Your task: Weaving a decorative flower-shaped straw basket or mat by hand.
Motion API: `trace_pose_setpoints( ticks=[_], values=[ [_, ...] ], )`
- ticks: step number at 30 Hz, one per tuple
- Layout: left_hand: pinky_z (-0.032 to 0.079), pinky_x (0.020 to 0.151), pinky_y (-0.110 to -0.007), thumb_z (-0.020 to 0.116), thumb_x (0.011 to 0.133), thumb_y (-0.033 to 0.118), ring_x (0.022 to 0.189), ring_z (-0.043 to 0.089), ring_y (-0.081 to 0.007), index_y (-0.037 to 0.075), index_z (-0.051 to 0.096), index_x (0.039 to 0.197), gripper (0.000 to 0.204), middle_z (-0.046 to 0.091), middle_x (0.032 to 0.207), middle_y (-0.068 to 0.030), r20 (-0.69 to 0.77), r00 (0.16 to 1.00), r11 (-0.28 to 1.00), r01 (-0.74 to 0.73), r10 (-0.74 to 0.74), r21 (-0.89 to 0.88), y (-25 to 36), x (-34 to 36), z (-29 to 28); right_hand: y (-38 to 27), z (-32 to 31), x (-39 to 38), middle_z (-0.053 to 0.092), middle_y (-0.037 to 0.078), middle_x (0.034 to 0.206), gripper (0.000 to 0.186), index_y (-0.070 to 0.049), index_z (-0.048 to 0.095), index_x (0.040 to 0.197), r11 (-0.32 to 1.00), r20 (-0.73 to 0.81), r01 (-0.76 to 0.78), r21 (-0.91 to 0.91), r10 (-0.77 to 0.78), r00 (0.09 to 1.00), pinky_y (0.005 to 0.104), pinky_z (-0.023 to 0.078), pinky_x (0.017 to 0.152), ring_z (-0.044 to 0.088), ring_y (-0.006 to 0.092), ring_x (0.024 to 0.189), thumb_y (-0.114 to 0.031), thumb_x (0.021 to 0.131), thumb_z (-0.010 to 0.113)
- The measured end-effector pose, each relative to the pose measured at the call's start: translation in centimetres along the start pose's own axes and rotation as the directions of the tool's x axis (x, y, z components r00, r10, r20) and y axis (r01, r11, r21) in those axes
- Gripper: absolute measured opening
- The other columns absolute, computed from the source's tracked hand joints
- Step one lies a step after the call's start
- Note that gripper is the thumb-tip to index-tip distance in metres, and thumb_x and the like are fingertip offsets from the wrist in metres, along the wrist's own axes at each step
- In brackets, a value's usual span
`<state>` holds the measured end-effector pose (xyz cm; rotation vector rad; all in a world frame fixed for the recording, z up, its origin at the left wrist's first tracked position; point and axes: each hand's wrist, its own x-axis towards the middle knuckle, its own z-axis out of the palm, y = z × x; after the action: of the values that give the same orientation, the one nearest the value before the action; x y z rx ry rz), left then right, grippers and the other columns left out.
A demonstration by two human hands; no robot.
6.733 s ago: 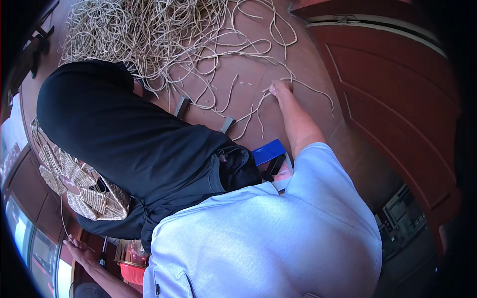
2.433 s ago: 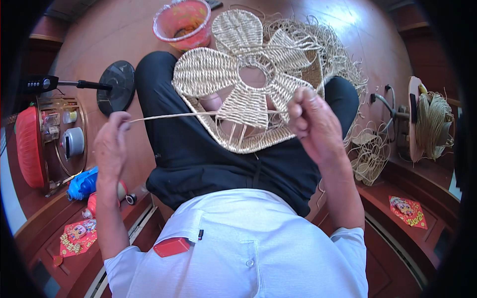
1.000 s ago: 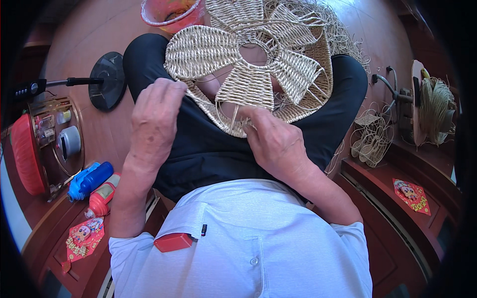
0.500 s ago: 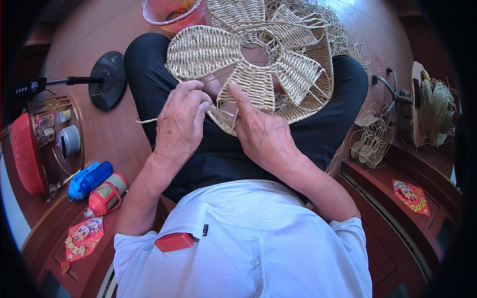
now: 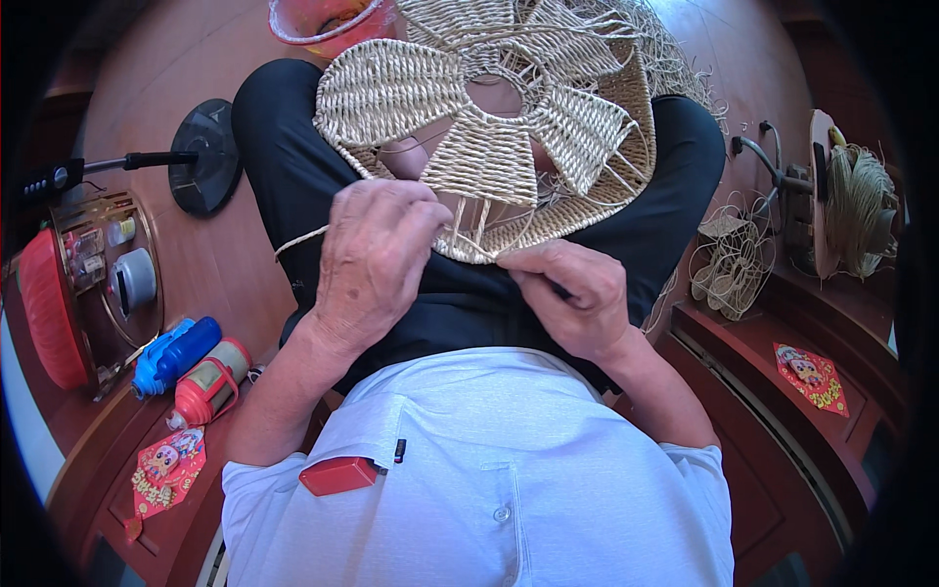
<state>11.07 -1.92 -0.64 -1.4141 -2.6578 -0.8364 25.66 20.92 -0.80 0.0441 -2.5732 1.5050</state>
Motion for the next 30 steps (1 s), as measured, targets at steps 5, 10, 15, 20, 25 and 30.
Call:
trace_pose_setpoints(
  ticks=[5,10,15,20,25,30],
  values=[
    [0.049,0.098,-0.045,0.083,0.093,0.007,0.107,0.069,-0.0286,0.011,0.077,0.112,0.021,0.074,0.111,-0.0048,0.073,0.997,0.996,-0.034,0.041,-0.087,1.0,-0.3,1.0,0.5,-1.1,-1.5,0.085,0.014,0.103,0.023,0.0,0.085,0.116,0.969,-0.027,-0.218,0.119,0.223,0.975,0.0317,0.064,0.081,0.083,0.0212,0.09,0.008,0.096,0.076],
    [0.049,0.093,-0.046,0.083,0.095,0.009,0.101,0.067,-0.0288,0.011,0.078,0.113,0.019,0.07,0.104,-0.0057,0.091,0.996,0.994,-0.004,0.014,-0.11,1.7,-0.3,1.1,1.0,-1.7,-2.1,0.086,0.014,0.105,0.025,0.0,0.085,0.118,0.967,-0.073,-0.246,0.068,0.251,0.965,0.032,0.064,0.081,0.084,0.0211,0.092,0.008,0.096,0.077],
    [0.051,0.089,-0.045,0.083,0.095,0.011,0.097,0.065,-0.0296,0.01,0.077,0.11,0.016,0.066,0.1,-0.0071,0.059,0.997,0.992,-0.04,0.048,-0.123,2.5,0.5,2.3,1.5,-1.8,-2.0,0.085,0.014,0.103,0.022,0.0,0.084,0.115,0.986,-0.162,-0.137,-0.093,0.121,0.979,0.0337,0.065,0.079,0.083,0.0255,0.089,0.007,0.095,0.079],
    [0.052,0.087,-0.045,0.083,0.096,0.012,0.093,0.064,-0.0305,0.008,0.075,0.103,0.012,0.062,0.094,-0.0085,0.106,0.993,0.992,-0.033,0.047,-0.126,3.0,1.0,2.8,2.0,-1.6,-1.4,0.082,0.012,0.098,0.02,-0.002,0.082,0.113,0.962,-0.18,0.02,-0.272,-0.072,0.981,0.036,0.064,0.076,0.081,0.0276,0.085,0.002,0.094,0.083],
    [0.052,0.084,-0.044,0.083,0.096,0.013,0.09,0.064,-0.0306,0.006,0.076,0.097,0.011,0.063,0.091,-0.0086,0.078,0.997,0.977,0.019,-0.002,-0.212,3.4,1.3,3.5,1.6,-1.3,-0.2,0.075,0.006,0.1,0.017,-0.01,0.081,0.106,0.893,-0.138,0.003,-0.449,-0.073,0.988,0.0405,0.059,0.079,0.073,0.0265,0.092,-0.007,0.091,0.087],
    [0.052,0.083,-0.046,0.084,0.095,0.014,0.087,0.065,-0.0315,0.005,0.076,0.098,0.012,0.064,0.089,-0.0096,0.004,1.0,0.965,0.026,-0.025,-0.261,3.2,1.8,4.5,1.0,-2.0,1.1,0.072,0.002,0.103,0.012,-0.014,0.081,0.102,0.809,-0.071,0.006,-0.588,-0.059,0.996,0.0414,0.055,0.087,0.067,0.0251,0.098,-0.014,0.092,0.086]
  ],
)
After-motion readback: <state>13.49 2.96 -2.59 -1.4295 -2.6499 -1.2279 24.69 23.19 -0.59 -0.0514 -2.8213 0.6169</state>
